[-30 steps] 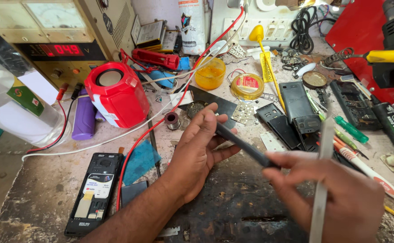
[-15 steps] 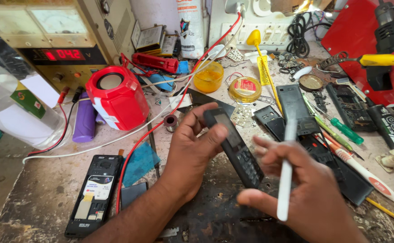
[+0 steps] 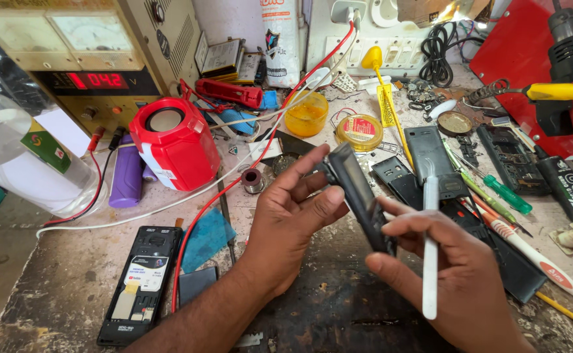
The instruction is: The person disassembles a mobile phone, removes the back cover and battery, then uses a multimeter to test the motherboard. They reconnect the display cable, reassemble the phone, and power it on to confirm the screen displays the Jio startup logo.
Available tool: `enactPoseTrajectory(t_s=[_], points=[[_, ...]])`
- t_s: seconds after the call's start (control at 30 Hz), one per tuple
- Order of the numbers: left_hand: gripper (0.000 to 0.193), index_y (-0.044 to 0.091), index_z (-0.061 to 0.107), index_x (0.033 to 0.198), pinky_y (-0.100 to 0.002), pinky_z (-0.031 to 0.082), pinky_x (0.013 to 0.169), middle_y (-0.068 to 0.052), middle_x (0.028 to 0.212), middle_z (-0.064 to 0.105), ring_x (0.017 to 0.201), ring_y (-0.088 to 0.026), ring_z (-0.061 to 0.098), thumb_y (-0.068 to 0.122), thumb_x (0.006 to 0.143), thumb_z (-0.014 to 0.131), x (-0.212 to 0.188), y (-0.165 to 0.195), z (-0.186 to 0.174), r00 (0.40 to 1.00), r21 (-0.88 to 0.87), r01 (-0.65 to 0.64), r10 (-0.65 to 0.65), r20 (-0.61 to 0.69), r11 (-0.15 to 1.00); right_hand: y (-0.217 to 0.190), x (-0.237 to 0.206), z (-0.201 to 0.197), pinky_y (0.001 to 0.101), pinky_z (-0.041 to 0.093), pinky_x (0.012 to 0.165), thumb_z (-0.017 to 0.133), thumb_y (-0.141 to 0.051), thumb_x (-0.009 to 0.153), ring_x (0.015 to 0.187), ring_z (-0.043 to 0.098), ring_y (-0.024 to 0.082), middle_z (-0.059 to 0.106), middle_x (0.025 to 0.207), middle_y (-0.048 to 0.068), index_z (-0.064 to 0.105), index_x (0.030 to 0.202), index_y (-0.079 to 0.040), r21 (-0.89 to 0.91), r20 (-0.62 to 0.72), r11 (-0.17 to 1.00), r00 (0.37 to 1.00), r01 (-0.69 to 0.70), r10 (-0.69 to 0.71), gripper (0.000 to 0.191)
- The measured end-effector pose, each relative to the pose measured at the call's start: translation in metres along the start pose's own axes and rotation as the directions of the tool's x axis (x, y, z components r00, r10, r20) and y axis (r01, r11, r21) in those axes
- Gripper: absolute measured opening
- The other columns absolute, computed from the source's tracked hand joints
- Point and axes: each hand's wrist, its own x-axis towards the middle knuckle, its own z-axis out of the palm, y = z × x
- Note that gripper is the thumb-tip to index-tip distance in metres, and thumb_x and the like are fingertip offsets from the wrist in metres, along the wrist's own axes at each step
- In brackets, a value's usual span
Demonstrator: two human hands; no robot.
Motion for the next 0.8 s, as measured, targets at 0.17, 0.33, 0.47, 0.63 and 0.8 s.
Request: enactPoseTrajectory(t_s=[0.17, 0.33, 0.47, 0.63, 0.8], points=[[0.068, 0.016, 0.046, 0.151, -0.036, 0.058, 0.089, -0.007, 0.119, 0.065, 0.106, -0.015, 0.065, 0.019, 0.089, 0.074, -0.004, 0.004, -0.001, 0.998, 0.015, 0.025, -0.024, -0.064, 1.0, -0.001, 0.0, -0.003, 0.03, 0.057, 0.095, 0.081, -0.005, 0.085, 0.115, 0.069, 0.015, 0.065, 0.145, 0.019, 0.064, 0.114, -0.001, 0.075, 0.049, 0.988, 0.989, 0.135, -0.138, 0.034], [0.058, 0.012, 0.055, 0.141, -0.037, 0.06, 0.086, -0.005, 0.11, 0.061, 0.101, -0.013, 0.064, 0.024, 0.089, 0.076, -0.002, 0.006, 0.0, 0.991, 0.033, 0.009, -0.004, -0.135, 0.999, -0.004, 0.008, -0.012, 0.0311, 0.059, 0.079, 0.067, -0.013, 0.092, 0.09, 0.075, 0.017, 0.076, 0.102, 0.018, 0.065, 0.114, -0.001, 0.064, -0.127, 0.983, 0.976, -0.169, 0.176, 0.025], [0.036, 0.006, 0.06, 0.112, -0.031, 0.057, 0.07, -0.001, 0.092, 0.064, 0.083, -0.01, 0.062, 0.025, 0.09, 0.08, -0.001, 0.008, 0.0, 0.986, 0.211, 0.068, -0.033, -0.163, 0.975, -0.006, 0.02, -0.031, 0.0358, 0.064, 0.068, 0.054, -0.022, 0.104, 0.082, 0.072, 0.018, 0.072, 0.098, 0.015, 0.063, 0.115, 0.002, -0.007, -0.259, 0.982, 0.948, -0.191, 0.182, 0.027], [0.026, 0.009, 0.063, 0.098, -0.025, 0.051, 0.05, 0.003, 0.074, 0.069, 0.061, -0.006, 0.065, 0.026, 0.085, 0.078, -0.004, 0.007, 0.002, 0.964, 0.284, 0.238, -0.19, -0.186, 0.929, -0.003, 0.029, -0.055, 0.0368, 0.063, 0.065, 0.044, -0.024, 0.111, 0.082, 0.071, 0.021, 0.071, 0.101, 0.014, 0.062, 0.12, 0.003, 0.01, -0.354, 0.986, 0.922, -0.165, 0.158, 0.034], [0.029, 0.009, 0.066, 0.1, -0.022, 0.048, 0.048, 0.004, 0.074, 0.066, 0.06, -0.005, 0.061, 0.038, 0.098, 0.063, -0.003, 0.003, -0.001, 0.966, 0.236, 0.239, -0.207, -0.154, 0.942, 0.004, 0.036, -0.068, 0.0345, 0.06, 0.064, 0.046, -0.029, 0.111, 0.08, 0.074, 0.024, 0.074, 0.103, 0.014, 0.063, 0.127, -0.003, 0.166, -0.369, 0.951, 0.878, -0.261, 0.306, 0.035]])
